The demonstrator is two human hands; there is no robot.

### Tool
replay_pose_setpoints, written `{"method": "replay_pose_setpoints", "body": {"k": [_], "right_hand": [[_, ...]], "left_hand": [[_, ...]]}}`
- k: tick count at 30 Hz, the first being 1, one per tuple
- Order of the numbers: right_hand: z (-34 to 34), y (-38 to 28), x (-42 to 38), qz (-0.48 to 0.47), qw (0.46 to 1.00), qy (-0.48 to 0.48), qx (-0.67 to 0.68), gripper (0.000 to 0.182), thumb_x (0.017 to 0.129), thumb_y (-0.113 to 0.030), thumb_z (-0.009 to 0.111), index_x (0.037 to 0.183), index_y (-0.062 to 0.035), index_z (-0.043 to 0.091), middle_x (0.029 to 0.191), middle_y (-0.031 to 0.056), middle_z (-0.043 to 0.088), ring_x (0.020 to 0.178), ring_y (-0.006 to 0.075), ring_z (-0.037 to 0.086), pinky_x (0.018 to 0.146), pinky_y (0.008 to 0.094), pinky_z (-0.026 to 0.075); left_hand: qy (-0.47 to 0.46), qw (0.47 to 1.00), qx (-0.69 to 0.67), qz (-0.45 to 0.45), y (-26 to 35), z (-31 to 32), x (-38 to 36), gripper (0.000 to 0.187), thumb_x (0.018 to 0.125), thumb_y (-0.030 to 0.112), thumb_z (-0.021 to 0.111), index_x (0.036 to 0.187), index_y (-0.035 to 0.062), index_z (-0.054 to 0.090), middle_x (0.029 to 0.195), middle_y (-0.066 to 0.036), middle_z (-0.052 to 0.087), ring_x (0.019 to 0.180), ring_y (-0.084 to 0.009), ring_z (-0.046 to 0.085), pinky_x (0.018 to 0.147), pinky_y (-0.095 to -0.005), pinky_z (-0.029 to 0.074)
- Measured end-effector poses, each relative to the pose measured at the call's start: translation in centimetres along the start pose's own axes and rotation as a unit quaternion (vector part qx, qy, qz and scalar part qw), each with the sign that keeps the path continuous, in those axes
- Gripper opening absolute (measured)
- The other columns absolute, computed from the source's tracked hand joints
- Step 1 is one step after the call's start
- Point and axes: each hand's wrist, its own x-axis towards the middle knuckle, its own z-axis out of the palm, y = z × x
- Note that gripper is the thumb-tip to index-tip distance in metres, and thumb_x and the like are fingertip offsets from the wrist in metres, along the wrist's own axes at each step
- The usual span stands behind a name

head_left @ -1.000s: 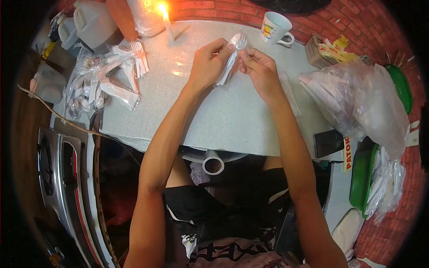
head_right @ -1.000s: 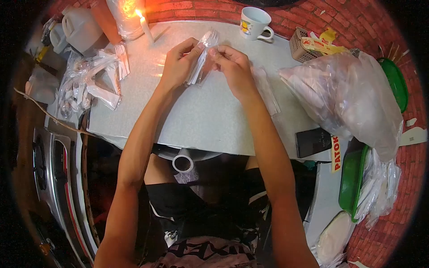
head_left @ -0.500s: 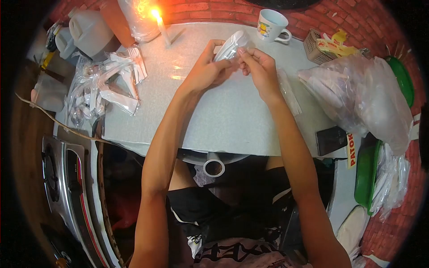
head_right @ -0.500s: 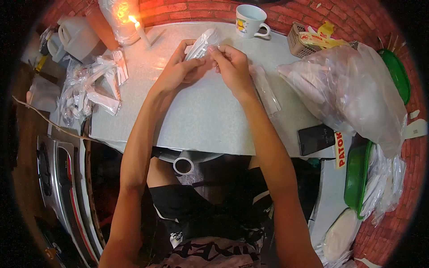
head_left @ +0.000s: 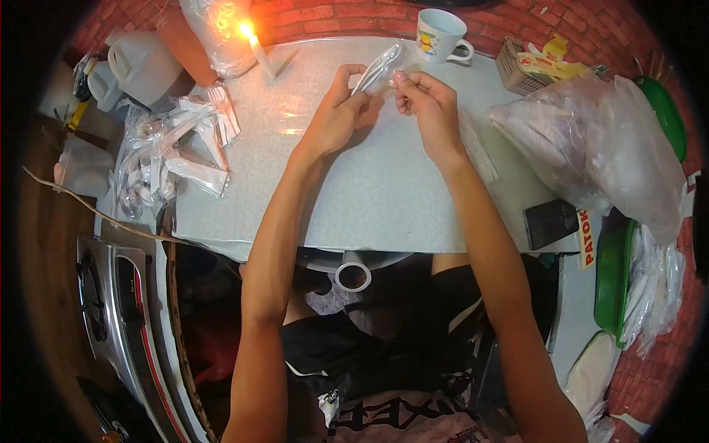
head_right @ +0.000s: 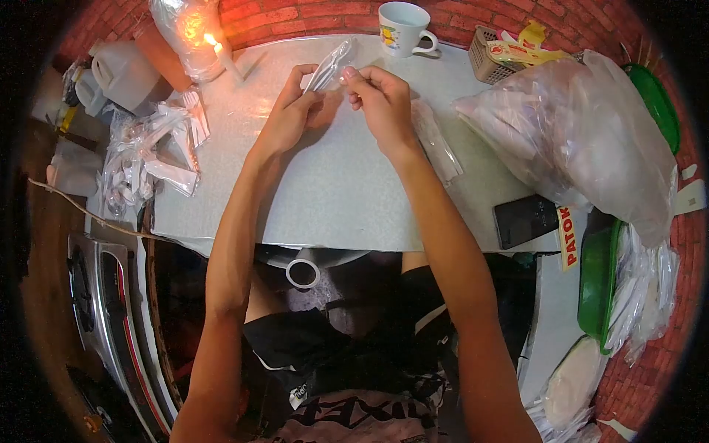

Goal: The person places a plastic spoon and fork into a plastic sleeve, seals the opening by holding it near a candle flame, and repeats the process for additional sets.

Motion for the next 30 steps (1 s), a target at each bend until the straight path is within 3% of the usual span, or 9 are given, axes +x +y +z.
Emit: {"method": "replay_pose_setpoints", "body": {"k": [1, 4, 8, 10, 11, 17, 25, 30], "right_hand": [[-0.1, 0.0, 0.1, 0.011, 0.999, -0.014, 0.029, 0.029, 0.105, -0.026, 0.062, 0.086, -0.0043, 0.067, 0.077, -0.0020, 0.059, 0.069, 0.0069, 0.052, 0.066, 0.0239, 0.041], [-0.3, 0.1, 0.1, 0.043, 0.995, -0.036, 0.085, 0.025, 0.105, -0.025, 0.061, 0.094, -0.0031, 0.068, 0.082, -0.0011, 0.060, 0.073, 0.0082, 0.053, 0.068, 0.0248, 0.042], [0.1, -0.4, -0.4, 0.087, 0.978, -0.051, 0.181, 0.026, 0.105, -0.023, 0.060, 0.115, -0.0004, 0.069, 0.094, -0.0003, 0.061, 0.082, 0.0096, 0.055, 0.072, 0.0258, 0.042], [0.1, -0.5, -0.3, 0.101, 0.972, -0.062, 0.203, 0.029, 0.105, -0.024, 0.060, 0.118, -0.0004, 0.070, 0.093, -0.0002, 0.062, 0.082, 0.0094, 0.056, 0.071, 0.0252, 0.043], [0.0, -0.6, -0.3, 0.113, 0.965, -0.071, 0.224, 0.031, 0.104, -0.025, 0.060, 0.121, -0.0003, 0.070, 0.093, -0.0001, 0.063, 0.082, 0.0091, 0.057, 0.071, 0.0246, 0.043], [0.1, -0.6, -0.5, 0.109, 0.976, -0.092, 0.164, 0.031, 0.103, -0.021, 0.061, 0.125, -0.0009, 0.070, 0.091, -0.0018, 0.062, 0.081, 0.0071, 0.055, 0.072, 0.0244, 0.044], [0.1, -0.3, -0.7, 0.084, 0.982, -0.096, 0.141, 0.033, 0.104, -0.021, 0.060, 0.129, -0.0023, 0.070, 0.086, -0.0030, 0.061, 0.078, 0.0054, 0.053, 0.070, 0.0227, 0.043], [-0.2, 0.1, -0.4, 0.085, 0.984, -0.098, 0.118, 0.030, 0.105, -0.021, 0.059, 0.124, -0.0007, 0.070, 0.083, -0.0016, 0.062, 0.075, 0.0067, 0.054, 0.070, 0.0238, 0.045]], "left_hand": [[0.001, 1.000, -0.009, -0.003, 0.0, 0.0, 0.0, 0.027, 0.101, 0.010, 0.047, 0.128, 0.0138, 0.051, 0.071, 0.006, 0.043, 0.058, -0.0034, 0.035, 0.049, -0.0229, 0.025], [0.000, 0.997, -0.038, -0.068, 1.8, 0.4, -1.0, 0.023, 0.100, 0.013, 0.048, 0.121, 0.0148, 0.057, 0.071, 0.007, 0.044, 0.057, -0.0034, 0.035, 0.048, -0.0229, 0.023], [0.006, 0.998, -0.032, -0.058, 1.2, 0.3, -0.8, 0.023, 0.097, 0.010, 0.046, 0.117, 0.0057, 0.057, 0.074, 0.001, 0.053, 0.057, -0.0053, 0.043, 0.048, -0.0234, 0.030], [0.006, 0.996, -0.035, -0.078, 0.9, 0.4, -0.8, 0.018, 0.099, 0.016, 0.049, 0.114, 0.0174, 0.059, 0.073, 0.008, 0.045, 0.057, -0.0026, 0.035, 0.048, -0.0228, 0.022], [0.006, 0.996, -0.036, -0.079, 0.8, 0.3, -0.9, 0.018, 0.099, 0.016, 0.049, 0.114, 0.0174, 0.059, 0.073, 0.008, 0.045, 0.057, -0.0026, 0.035, 0.048, -0.0228, 0.022], [0.000, 0.995, -0.025, -0.100, 1.1, 0.4, -1.2, 0.017, 0.100, 0.018, 0.048, 0.114, 0.0181, 0.059, 0.074, 0.008, 0.045, 0.059, -0.0022, 0.036, 0.049, -0.0220, 0.023], [-0.036, 0.995, -0.001, -0.094, 1.3, 0.6, -1.5, 0.026, 0.101, 0.021, 0.046, 0.125, 0.0179, 0.055, 0.073, 0.007, 0.045, 0.058, -0.0033, 0.036, 0.050, -0.0222, 0.025], [-0.043, 0.989, -0.061, -0.131, 2.5, 1.0, -1.8, 0.025, 0.106, 0.033, 0.043, 0.114, 0.0135, 0.056, 0.073, 0.002, 0.050, 0.056, -0.0070, 0.043, 0.048, -0.0236, 0.032]]}}
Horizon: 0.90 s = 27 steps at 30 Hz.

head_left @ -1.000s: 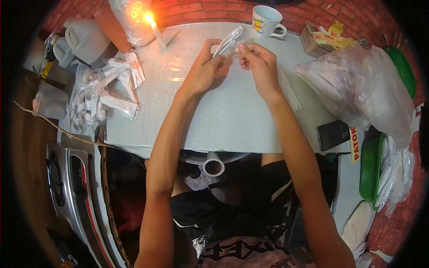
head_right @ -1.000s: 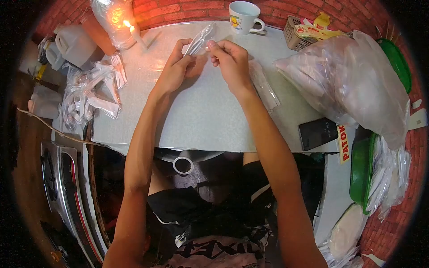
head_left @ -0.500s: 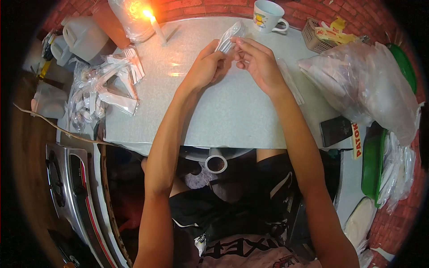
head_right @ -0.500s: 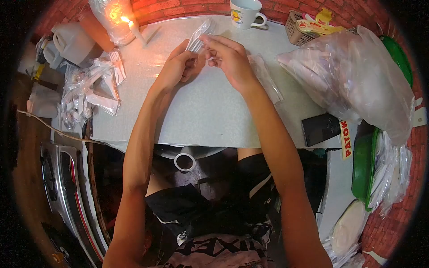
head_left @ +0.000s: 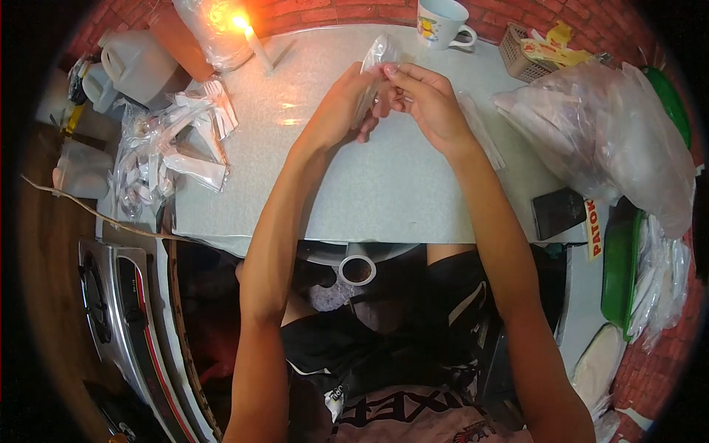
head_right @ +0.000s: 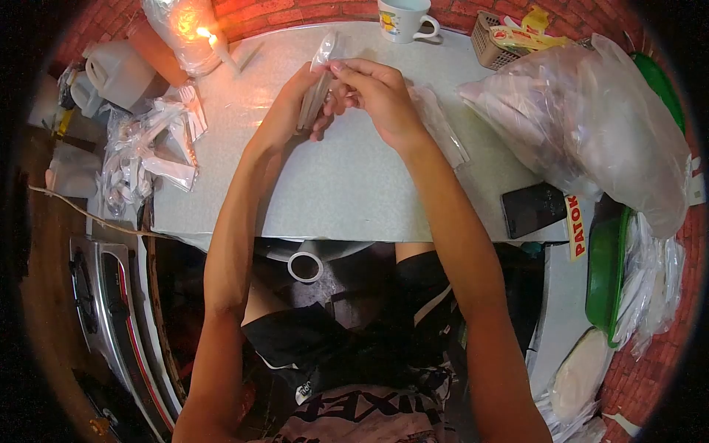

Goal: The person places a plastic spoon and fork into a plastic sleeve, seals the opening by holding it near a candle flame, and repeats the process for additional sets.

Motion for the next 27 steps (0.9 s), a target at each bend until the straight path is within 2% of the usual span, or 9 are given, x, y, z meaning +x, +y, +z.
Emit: {"method": "replay_pose_setpoints", "body": {"k": [2, 4, 8, 10, 17, 18, 20, 23, 27], "right_hand": [[0.2, -0.1, -0.1, 0.015, 0.999, -0.035, 0.018, 0.029, 0.106, -0.023, 0.059, 0.120, -0.0004, 0.070, 0.084, 0.0003, 0.064, 0.073, 0.0085, 0.057, 0.070, 0.0247, 0.047], [0.5, 0.0, -0.1, 0.015, 0.999, -0.047, 0.021, 0.029, 0.106, -0.023, 0.058, 0.120, -0.0003, 0.069, 0.084, 0.0011, 0.064, 0.073, 0.0092, 0.057, 0.070, 0.0249, 0.048], [0.4, 0.2, 0.0, 0.001, 0.998, -0.050, 0.024, 0.028, 0.106, -0.022, 0.058, 0.118, -0.0001, 0.070, 0.085, 0.0000, 0.064, 0.074, 0.0091, 0.057, 0.070, 0.0242, 0.048], [0.5, 0.3, 0.0, -0.007, 0.999, -0.035, 0.026, 0.027, 0.106, -0.022, 0.059, 0.117, -0.0001, 0.070, 0.086, -0.0008, 0.064, 0.076, 0.0087, 0.056, 0.070, 0.0236, 0.047], [0.3, 0.6, -0.1, -0.013, 0.999, -0.030, 0.011, 0.027, 0.106, -0.025, 0.060, 0.112, -0.0011, 0.072, 0.090, -0.0003, 0.062, 0.081, 0.0096, 0.055, 0.072, 0.0251, 0.046], [0.3, 0.1, -0.3, -0.012, 0.999, -0.031, 0.011, 0.027, 0.106, -0.025, 0.060, 0.112, -0.0011, 0.072, 0.090, -0.0003, 0.062, 0.081, 0.0096, 0.055, 0.072, 0.0251, 0.046], [0.2, -0.9, -0.4, -0.007, 0.989, -0.057, 0.134, 0.024, 0.109, -0.025, 0.054, 0.105, -0.0043, 0.065, 0.095, 0.0003, 0.058, 0.089, 0.0124, 0.053, 0.077, 0.0279, 0.042], [0.4, -1.7, -0.4, 0.008, 0.993, -0.002, 0.118, 0.031, 0.109, -0.034, 0.054, 0.103, -0.0056, 0.062, 0.098, 0.0015, 0.057, 0.089, 0.0148, 0.053, 0.077, 0.0290, 0.042], [-1.3, -1.9, 0.0, 0.025, 0.985, 0.052, 0.163, 0.040, 0.106, -0.044, 0.055, 0.106, -0.0040, 0.062, 0.098, 0.0025, 0.059, 0.089, 0.0154, 0.054, 0.078, 0.0300, 0.043]], "left_hand": [[0.013, 0.999, -0.047, -0.010, 0.0, 0.1, 0.0, 0.029, 0.107, 0.038, 0.043, 0.110, 0.0123, 0.057, 0.074, 0.001, 0.052, 0.056, -0.0084, 0.046, 0.047, -0.0244, 0.034], [0.026, 0.996, -0.071, 0.042, -0.5, -0.3, 0.7, 0.035, 0.109, 0.042, 0.044, 0.098, 0.0118, 0.057, 0.073, 0.001, 0.053, 0.058, -0.0092, 0.050, 0.048, -0.0249, 0.039], [0.075, 0.994, -0.030, 0.077, -1.8, -0.5, 1.7, 0.033, 0.110, 0.035, 0.045, 0.097, 0.0089, 0.060, 0.073, 0.000, 0.055, 0.059, -0.0089, 0.053, 0.049, -0.0265, 0.043], [0.156, 0.948, 0.156, 0.228, -2.7, -0.8, 2.7, 0.029, 0.110, 0.028, 0.047, 0.098, 0.0062, 0.063, 0.072, -0.001, 0.056, 0.057, -0.0080, 0.053, 0.048, -0.0270, 0.043], [0.195, 0.941, 0.183, 0.207, -3.2, -1.0, 3.0, 0.028, 0.110, 0.027, 0.049, 0.103, 0.0051, 0.065, 0.068, -0.001, 0.055, 0.049, -0.0078, 0.048, 0.043, -0.0267, 0.038], [0.213, 0.924, 0.226, 0.224, -3.3, -1.7, 3.2, 0.028, 0.110, 0.028, 0.049, 0.103, 0.0054, 0.064, 0.068, -0.001, 0.055, 0.048, -0.0080, 0.048, 0.041, -0.0265, 0.037], [0.238, 0.902, 0.268, 0.240, -3.8, -2.6, 3.5, 0.028, 0.110, 0.028, 0.049, 0.104, 0.0056, 0.064, 0.069, -0.002, 0.055, 0.047, -0.0082, 0.047, 0.040, -0.0263, 0.036], [0.162, 0.947, 0.200, 0.190, -3.5, -2.8, 3.1, 0.030, 0.111, 0.031, 0.046, 0.102, 0.0059, 0.060, 0.067, -0.002, 0.053, 0.044, -0.0086, 0.043, 0.038, -0.0266, 0.034], [0.166, 0.972, 0.094, 0.136, -1.8, -1.8, 2.2, 0.031, 0.111, 0.031, 0.045, 0.101, 0.0063, 0.060, 0.067, -0.002, 0.052, 0.044, -0.0090, 0.043, 0.037, -0.0271, 0.034]]}}
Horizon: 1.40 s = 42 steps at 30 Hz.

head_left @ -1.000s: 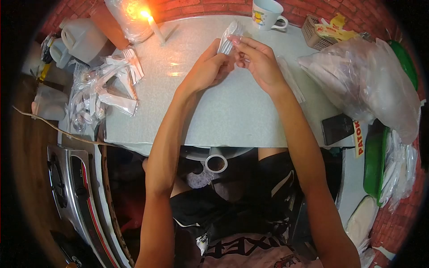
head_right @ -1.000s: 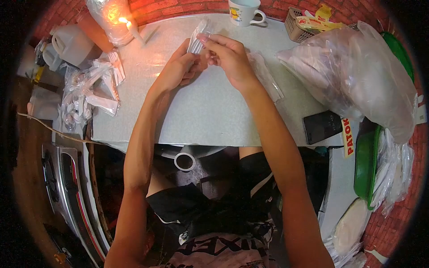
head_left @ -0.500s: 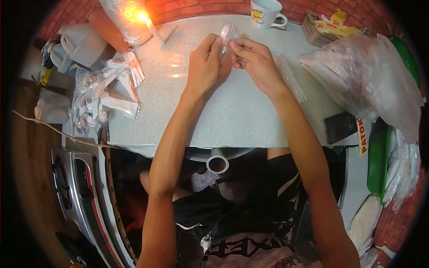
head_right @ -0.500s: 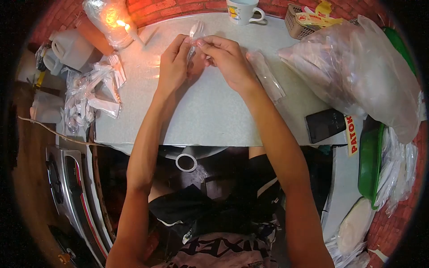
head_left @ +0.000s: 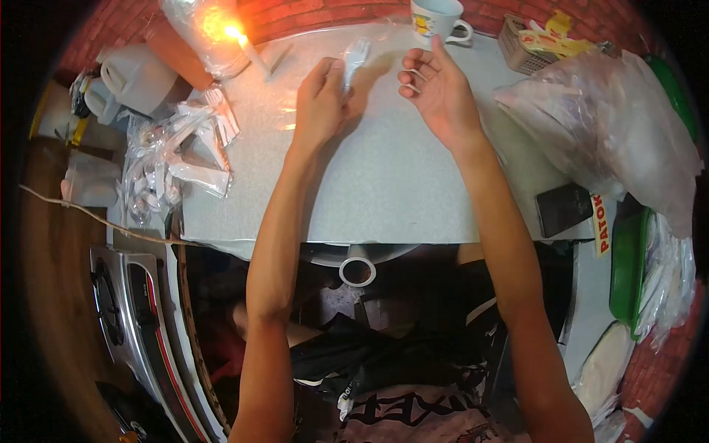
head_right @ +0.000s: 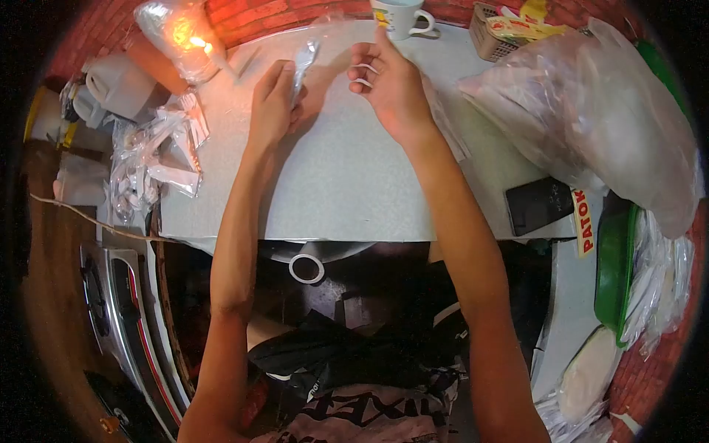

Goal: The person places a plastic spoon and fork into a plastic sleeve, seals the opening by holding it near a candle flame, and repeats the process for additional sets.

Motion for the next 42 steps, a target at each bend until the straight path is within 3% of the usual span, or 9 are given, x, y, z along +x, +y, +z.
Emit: {"method": "replay_pose_setpoints", "body": {"k": [3, 6, 8, 15, 19, 23, 26, 32, 42], "right_hand": [[-1.5, -0.3, 0.5, -0.025, 0.994, 0.035, 0.103, 0.046, 0.105, -0.048, 0.056, 0.107, -0.0026, 0.061, 0.098, 0.0041, 0.059, 0.087, 0.0162, 0.055, 0.078, 0.0311, 0.044], [-1.9, -0.1, 0.3, -0.041, 0.998, 0.043, 0.026, 0.045, 0.104, -0.046, 0.058, 0.111, -0.0017, 0.065, 0.098, 0.0046, 0.062, 0.085, 0.0146, 0.056, 0.074, 0.0302, 0.046], [0.3, 0.0, -0.7, -0.064, 0.976, 0.049, -0.200, 0.041, 0.102, -0.041, 0.063, 0.112, -0.0019, 0.069, 0.094, 0.0040, 0.065, 0.078, 0.0104, 0.057, 0.069, 0.0265, 0.046], [0.1, 1.0, -0.2, -0.022, 0.976, 0.004, -0.219, 0.029, 0.100, -0.029, 0.067, 0.107, -0.0018, 0.073, 0.082, -0.0004, 0.066, 0.071, 0.0052, 0.055, 0.062, 0.0205, 0.043], [0.3, 1.4, -0.2, -0.067, 0.985, 0.031, -0.158, 0.025, 0.096, -0.027, 0.073, 0.100, -0.0025, 0.075, 0.079, 0.0006, 0.067, 0.068, 0.0049, 0.058, 0.055, 0.0206, 0.042], [0.0, 1.0, -0.3, -0.012, 0.977, -0.022, -0.213, 0.022, 0.095, -0.024, 0.073, 0.098, -0.0024, 0.075, 0.076, -0.0013, 0.067, 0.065, 0.0053, 0.056, 0.054, 0.0217, 0.042], [-0.2, 1.3, -0.3, 0.005, 0.957, -0.072, -0.280, 0.023, 0.096, -0.024, 0.073, 0.098, -0.0016, 0.075, 0.076, -0.0012, 0.067, 0.066, 0.0057, 0.057, 0.054, 0.0216, 0.042], [-0.1, 1.6, -0.5, -0.015, 0.932, -0.088, -0.352, 0.024, 0.097, -0.023, 0.072, 0.099, 0.0004, 0.073, 0.075, 0.0016, 0.066, 0.064, 0.0070, 0.059, 0.052, 0.0213, 0.042], [0.0, 1.7, -0.5, -0.020, 0.933, -0.078, -0.351, 0.022, 0.098, -0.021, 0.071, 0.109, -0.0014, 0.072, 0.085, 0.0009, 0.068, 0.070, 0.0059, 0.058, 0.054, 0.0217, 0.046]], "left_hand": [[-0.008, 0.999, -0.002, -0.035, 0.3, -0.4, -0.2, 0.032, 0.111, 0.033, 0.042, 0.102, 0.0070, 0.059, 0.066, -0.003, 0.052, 0.043, -0.0100, 0.042, 0.035, -0.0272, 0.035], [-0.048, 0.995, -0.071, -0.054, 0.9, 0.1, -0.8, 0.034, 0.110, 0.035, 0.042, 0.104, 0.0059, 0.059, 0.068, -0.006, 0.057, 0.042, -0.0125, 0.047, 0.035, -0.0281, 0.039], [-0.094, 0.985, -0.131, -0.068, 1.8, 0.4, -1.3, 0.030, 0.108, 0.030, 0.050, 0.099, 0.0035, 0.058, 0.070, -0.008, 0.063, 0.046, -0.0150, 0.056, 0.039, -0.0293, 0.044], [-0.276, 0.955, -0.008, -0.113, 1.5, 0.6, -2.2, 0.032, 0.103, 0.028, 0.061, 0.114, -0.0019, 0.069, 0.088, -0.013, 0.075, 0.069, -0.0161, 0.071, 0.060, -0.0276, 0.056], [-0.331, 0.934, -0.075, -0.114, 0.8, 0.1, -2.0, 0.036, 0.103, 0.030, 0.061, 0.115, -0.0019, 0.071, 0.100, -0.016, 0.076, 0.072, -0.0173, 0.071, 0.065, -0.0273, 0.057], [-0.241, 0.957, -0.093, -0.134, 0.9, 0.1, -1.5, 0.035, 0.103, 0.032, 0.061, 0.112, -0.0007, 0.070, 0.095, -0.013, 0.075, 0.069, -0.0159, 0.068, 0.061, -0.0269, 0.055], [-0.146, 0.986, -0.040, -0.074, 1.2, -0.5, -0.9, 0.029, 0.103, 0.028, 0.063, 0.102, 0.0000, 0.069, 0.077, -0.004, 0.066, 0.060, -0.0118, 0.061, 0.050, -0.0253, 0.047], [-0.125, 0.992, -0.014, 0.004, -0.8, -1.2, 0.0, 0.016, 0.102, 0.013, 0.064, 0.105, -0.0015, 0.069, 0.073, -0.002, 0.063, 0.058, -0.0082, 0.056, 0.048, -0.0246, 0.040], [-0.069, 0.996, 0.033, 0.044, -1.0, -1.3, 0.3, 0.019, 0.097, 0.017, 0.071, 0.108, 0.0008, 0.073, 0.076, -0.002, 0.067, 0.063, -0.0067, 0.056, 0.054, -0.0235, 0.041]]}}
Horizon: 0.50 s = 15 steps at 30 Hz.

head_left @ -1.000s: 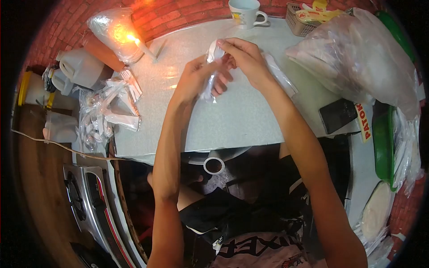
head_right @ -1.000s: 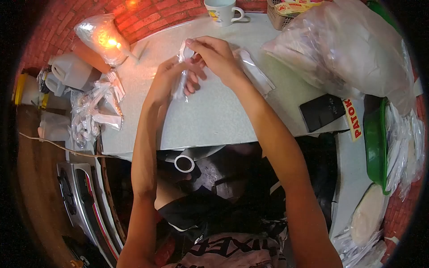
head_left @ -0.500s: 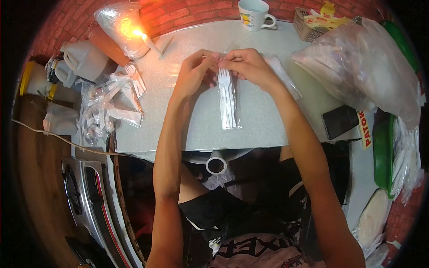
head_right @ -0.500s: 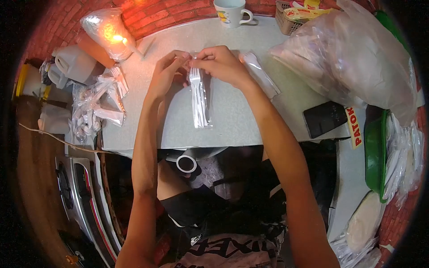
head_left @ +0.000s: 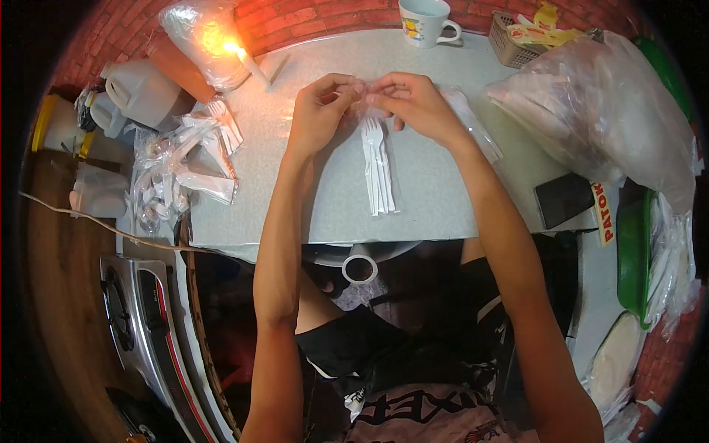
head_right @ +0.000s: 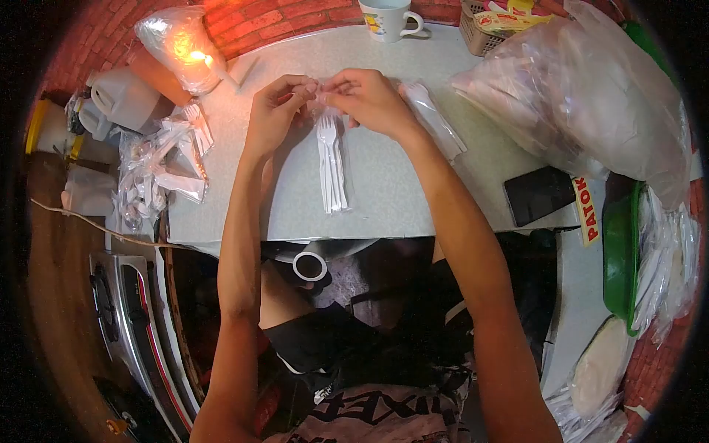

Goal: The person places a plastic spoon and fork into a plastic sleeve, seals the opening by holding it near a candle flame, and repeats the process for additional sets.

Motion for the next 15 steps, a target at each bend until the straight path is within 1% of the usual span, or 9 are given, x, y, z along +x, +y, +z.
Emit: {"method": "replay_pose_setpoints", "body": {"k": [1, 2, 4, 6, 8, 9, 11, 12, 15], "right_hand": [[0.1, -0.2, 0.0, 0.001, 1.000, -0.002, 0.000, 0.022, 0.098, -0.021, 0.071, 0.109, -0.0014, 0.072, 0.085, 0.0009, 0.068, 0.070, 0.0059, 0.058, 0.054, 0.0217, 0.046], [0.1, -0.4, 0.0, -0.014, 1.000, 0.019, 0.005, 0.021, 0.098, -0.021, 0.071, 0.109, -0.0028, 0.073, 0.088, 0.0004, 0.070, 0.072, 0.0058, 0.058, 0.055, 0.0214, 0.046], [0.0, -0.4, 0.1, -0.028, 0.999, 0.039, 0.009, 0.021, 0.098, -0.022, 0.071, 0.108, -0.0041, 0.073, 0.090, 0.0000, 0.071, 0.074, 0.0057, 0.059, 0.056, 0.0211, 0.045], [-0.4, -0.1, 0.3, -0.033, 0.998, 0.053, -0.029, 0.021, 0.098, -0.023, 0.071, 0.109, -0.0057, 0.074, 0.092, -0.0005, 0.071, 0.074, 0.0057, 0.058, 0.057, 0.0206, 0.045], [-0.4, 0.1, 0.3, -0.034, 0.998, 0.052, -0.032, 0.021, 0.098, -0.023, 0.072, 0.109, -0.0054, 0.074, 0.090, -0.0006, 0.071, 0.074, 0.0055, 0.058, 0.057, 0.0204, 0.045], [-0.4, 0.2, 0.3, -0.035, 0.997, 0.052, -0.035, 0.021, 0.098, -0.023, 0.072, 0.109, -0.0052, 0.074, 0.089, -0.0007, 0.070, 0.073, 0.0052, 0.058, 0.057, 0.0203, 0.045], [-0.3, 0.5, 0.5, -0.053, 0.997, 0.056, -0.032, 0.020, 0.097, -0.022, 0.072, 0.107, -0.0045, 0.075, 0.087, -0.0005, 0.071, 0.071, 0.0054, 0.059, 0.056, 0.0212, 0.046], [-0.3, 0.6, 0.6, -0.070, 0.995, 0.059, -0.030, 0.019, 0.096, -0.020, 0.072, 0.105, -0.0038, 0.077, 0.084, -0.0003, 0.072, 0.069, 0.0057, 0.059, 0.055, 0.0221, 0.046], [-0.7, 0.6, 0.6, -0.064, 0.996, 0.050, -0.022, 0.020, 0.097, -0.020, 0.072, 0.106, -0.0032, 0.077, 0.086, 0.0003, 0.073, 0.070, 0.0060, 0.060, 0.056, 0.0221, 0.047]], "left_hand": [[-0.018, 1.000, 0.019, -0.008, 0.0, -0.1, 0.0, 0.019, 0.098, 0.017, 0.071, 0.108, 0.0017, 0.073, 0.078, -0.001, 0.066, 0.064, -0.0060, 0.055, 0.055, -0.0228, 0.041], [-0.036, 0.998, 0.038, -0.015, -0.1, -0.3, 0.0, 0.018, 0.098, 0.017, 0.070, 0.109, 0.0026, 0.073, 0.080, 0.000, 0.066, 0.065, -0.0053, 0.054, 0.056, -0.0222, 0.041], [-0.032, 0.998, 0.044, -0.007, 0.5, 0.2, -0.4, 0.018, 0.098, 0.017, 0.070, 0.109, 0.0028, 0.073, 0.080, 0.001, 0.065, 0.065, -0.0050, 0.054, 0.056, -0.0220, 0.041], [-0.029, 0.998, 0.051, 0.002, 0.5, 0.4, -0.4, 0.018, 0.099, 0.017, 0.069, 0.109, 0.0029, 0.074, 0.079, 0.001, 0.065, 0.066, -0.0048, 0.054, 0.056, -0.0218, 0.040], [-0.018, 0.999, 0.020, 0.033, 0.1, 0.5, -0.1, 0.018, 0.099, 0.018, 0.068, 0.109, 0.0027, 0.074, 0.080, 0.001, 0.066, 0.066, -0.0051, 0.054, 0.055, -0.0217, 0.040], [-0.019, 0.999, 0.020, 0.033, 0.2, 0.4, -0.1, 0.018, 0.099, 0.018, 0.068, 0.109, 0.0027, 0.074, 0.080, 0.001, 0.066, 0.066, -0.0051, 0.054, 0.055, -0.0217, 0.040], [-0.006, 1.000, 0.016, 0.022, 0.3, 0.2, -0.1, 0.017, 0.096, 0.014, 0.068, 0.105, 0.0020, 0.076, 0.085, -0.004, 0.073, 0.066, -0.0078, 0.058, 0.056, -0.0237, 0.044], [-0.006, 1.000, 0.016, 0.021, 0.4, 0.3, -0.1, 0.017, 0.096, 0.014, 0.068, 0.105, 0.0020, 0.076, 0.085, -0.004, 0.073, 0.066, -0.0078, 0.058, 0.056, -0.0237, 0.044], [0.009, 1.000, 0.016, 0.018, 0.8, 0.5, -0.1, 0.017, 0.096, 0.013, 0.066, 0.103, 0.0019, 0.076, 0.086, -0.004, 0.074, 0.065, -0.0079, 0.058, 0.056, -0.0232, 0.044]]}}
